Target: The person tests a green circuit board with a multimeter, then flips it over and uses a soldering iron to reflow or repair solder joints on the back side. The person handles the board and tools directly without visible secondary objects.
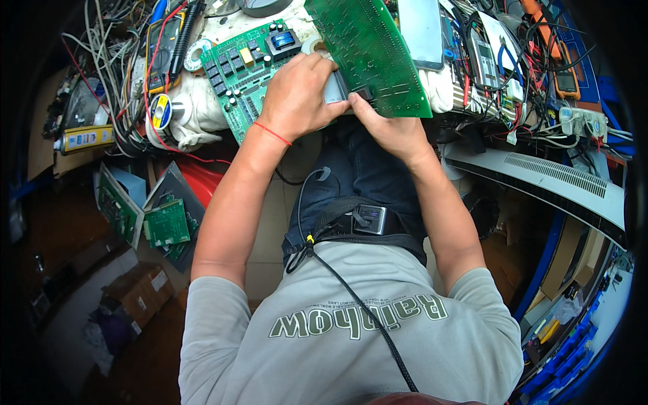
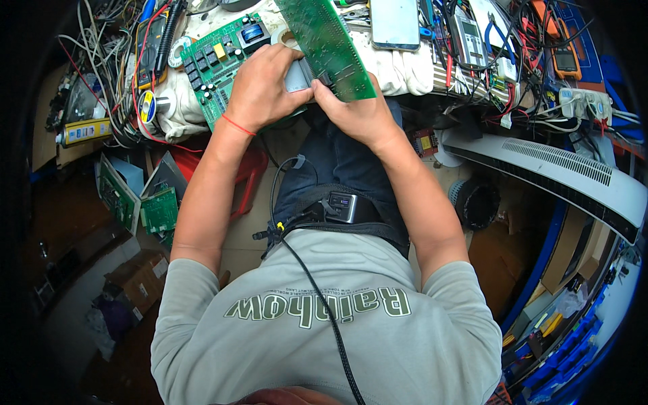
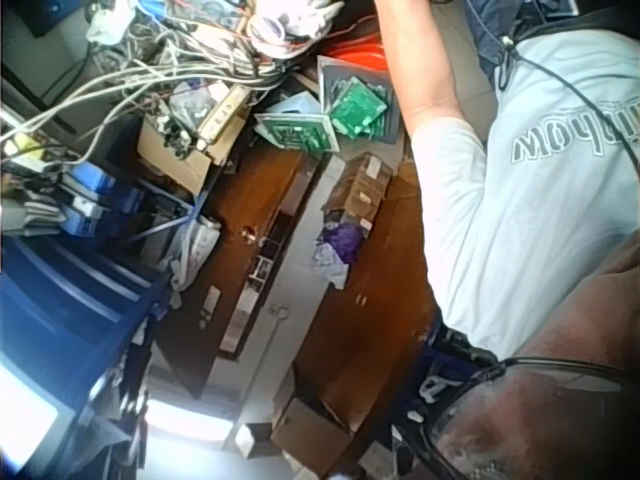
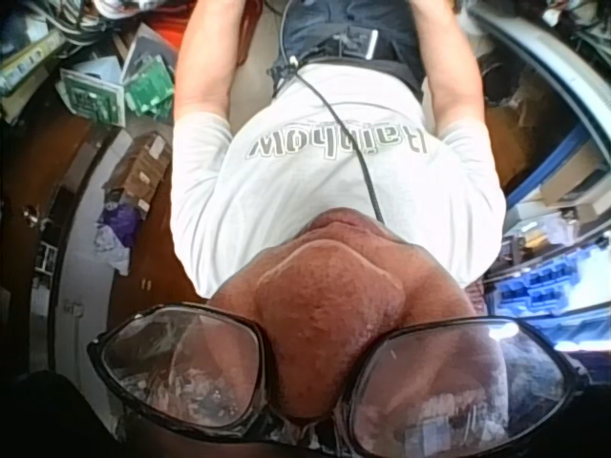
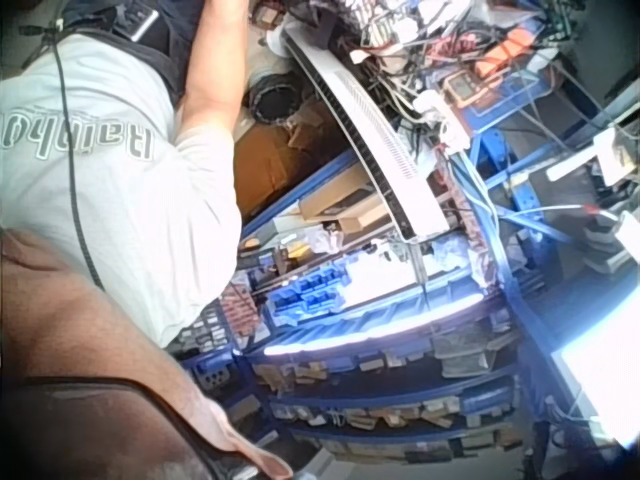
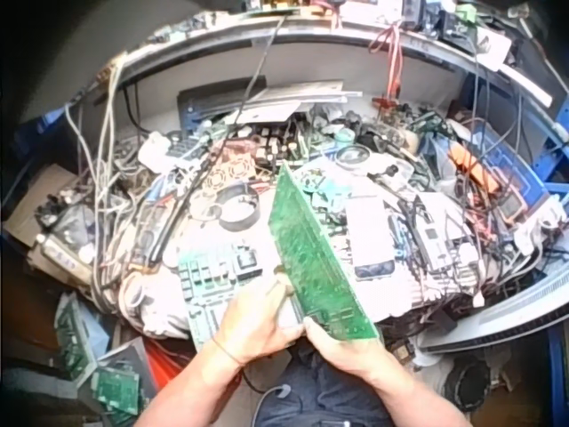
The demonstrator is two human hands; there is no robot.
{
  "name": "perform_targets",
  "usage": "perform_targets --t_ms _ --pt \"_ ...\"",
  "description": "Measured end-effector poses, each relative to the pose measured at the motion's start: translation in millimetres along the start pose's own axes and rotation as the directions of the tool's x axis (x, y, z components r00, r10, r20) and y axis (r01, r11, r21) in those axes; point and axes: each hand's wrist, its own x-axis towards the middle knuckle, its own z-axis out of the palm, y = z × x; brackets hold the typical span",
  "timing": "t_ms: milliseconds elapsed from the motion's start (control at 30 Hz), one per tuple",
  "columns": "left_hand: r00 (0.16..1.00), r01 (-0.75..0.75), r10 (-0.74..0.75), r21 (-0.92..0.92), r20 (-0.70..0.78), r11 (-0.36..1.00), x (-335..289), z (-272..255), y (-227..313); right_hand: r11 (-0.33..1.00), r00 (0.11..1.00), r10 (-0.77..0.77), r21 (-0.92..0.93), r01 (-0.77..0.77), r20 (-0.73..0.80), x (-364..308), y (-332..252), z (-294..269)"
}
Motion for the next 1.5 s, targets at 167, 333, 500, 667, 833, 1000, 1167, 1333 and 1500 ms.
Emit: perform_targets --t_ms 167,333,500,667,833,1000,1167,1333,1500 --pt "0.999 0.012 -0.010 0.060 -0.033 0.998 -3 5 1 0.999 0.998 0.013 -0.049 -0.017 -0.068 -4 -3 7" --pt "0.996 0.040 -0.038 0.031 -0.080 0.999 -5 5 4 0.998 0.994 0.066 -0.017 -0.068 -0.084 -1 1 1" --pt "0.992 0.017 -0.018 -0.012 -0.123 1.000 -18 -12 2 0.992 0.988 0.118 0.055 -0.113 -0.095 -4 0 -1" --pt "0.992 0.093 -0.098 -0.061 -0.079 0.994 -41 -39 0 0.980 0.980 0.165 0.131 -0.150 -0.113 -3 -1 -3" --pt "0.994 0.100 -0.104 -0.140 -0.024 0.985 -51 -55 3 0.992 0.991 0.108 0.075 -0.103 -0.075 -7 -5 -6" --pt "0.948 0.123 -0.161 -0.152 -0.274 0.981 -16 -49 -17 0.991 0.991 0.092 0.106 -0.083 -0.092 -6 -9 1" --pt "0.947 0.113 -0.101 0.020 -0.306 0.993 40 -36 -55 0.992 0.994 0.089 0.101 -0.082 -0.070 -6 -9 -2" --pt "0.975 0.179 -0.183 -0.042 -0.127 0.983 58 -26 -72 0.997 0.995 0.054 0.059 -0.049 -0.079 -8 -2 -1" --pt "0.971 0.099 -0.122 -0.116 -0.208 0.988 57 -20 -77 0.999 0.996 0.012 0.035 -0.009 -0.090 -9 6 0"
